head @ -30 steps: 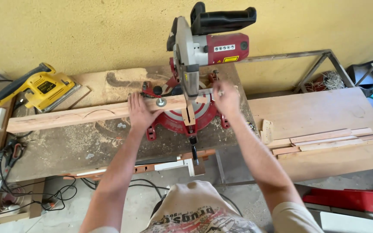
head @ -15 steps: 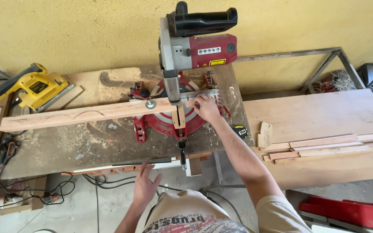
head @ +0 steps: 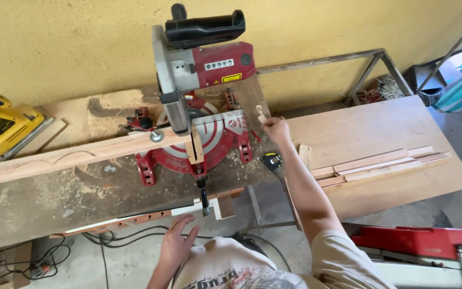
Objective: The person uses a miter saw to cut a long wooden plank into smaller pieces. They measure the wood with a tape measure, mark it with a pencil, and then operate the saw to make precise cuts. The cut pieces are then moved to a nearby table.
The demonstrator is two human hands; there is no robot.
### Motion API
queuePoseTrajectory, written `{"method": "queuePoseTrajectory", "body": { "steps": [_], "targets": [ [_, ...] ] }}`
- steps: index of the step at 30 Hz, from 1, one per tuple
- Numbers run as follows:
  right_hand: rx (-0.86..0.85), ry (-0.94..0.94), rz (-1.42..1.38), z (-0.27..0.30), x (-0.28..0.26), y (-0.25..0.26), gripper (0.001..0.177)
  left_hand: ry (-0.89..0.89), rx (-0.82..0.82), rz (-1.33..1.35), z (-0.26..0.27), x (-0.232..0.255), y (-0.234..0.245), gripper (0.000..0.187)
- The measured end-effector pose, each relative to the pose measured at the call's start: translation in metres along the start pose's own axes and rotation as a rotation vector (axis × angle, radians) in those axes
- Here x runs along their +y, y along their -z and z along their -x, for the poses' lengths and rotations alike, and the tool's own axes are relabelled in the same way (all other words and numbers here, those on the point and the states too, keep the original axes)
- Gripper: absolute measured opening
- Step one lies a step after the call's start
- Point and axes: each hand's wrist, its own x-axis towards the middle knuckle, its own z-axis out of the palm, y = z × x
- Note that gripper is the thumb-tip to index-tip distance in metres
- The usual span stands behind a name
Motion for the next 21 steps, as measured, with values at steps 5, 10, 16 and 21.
{"method": "queuePoseTrajectory", "body": {
  "steps": [5, 10, 16, 21],
  "targets": [
    [0.03, -0.196, -0.105, 0.077, -0.052, 0.033, 0.024, -0.083, -0.02, -0.002, 0.0, 0.001, -0.011, 0.018],
    [-0.296, -0.123, -0.637, 0.268, -0.112, 0.044, 0.048, -0.247, -0.192, 0.046, -0.007, 0.069, -0.002, 0.036],
    [-0.666, -0.68, -1.832, 0.427, -0.096, 0.01, 0.109, -1.108, -0.267, -0.029, 0.017, 0.113, -0.027, 0.061],
    [-0.167, -0.248, -1.629, 0.537, -0.115, 0.043, 0.088, -1.066, -0.35, 0.001, 0.046, 0.06, -0.09, 0.077]
  ]
}}
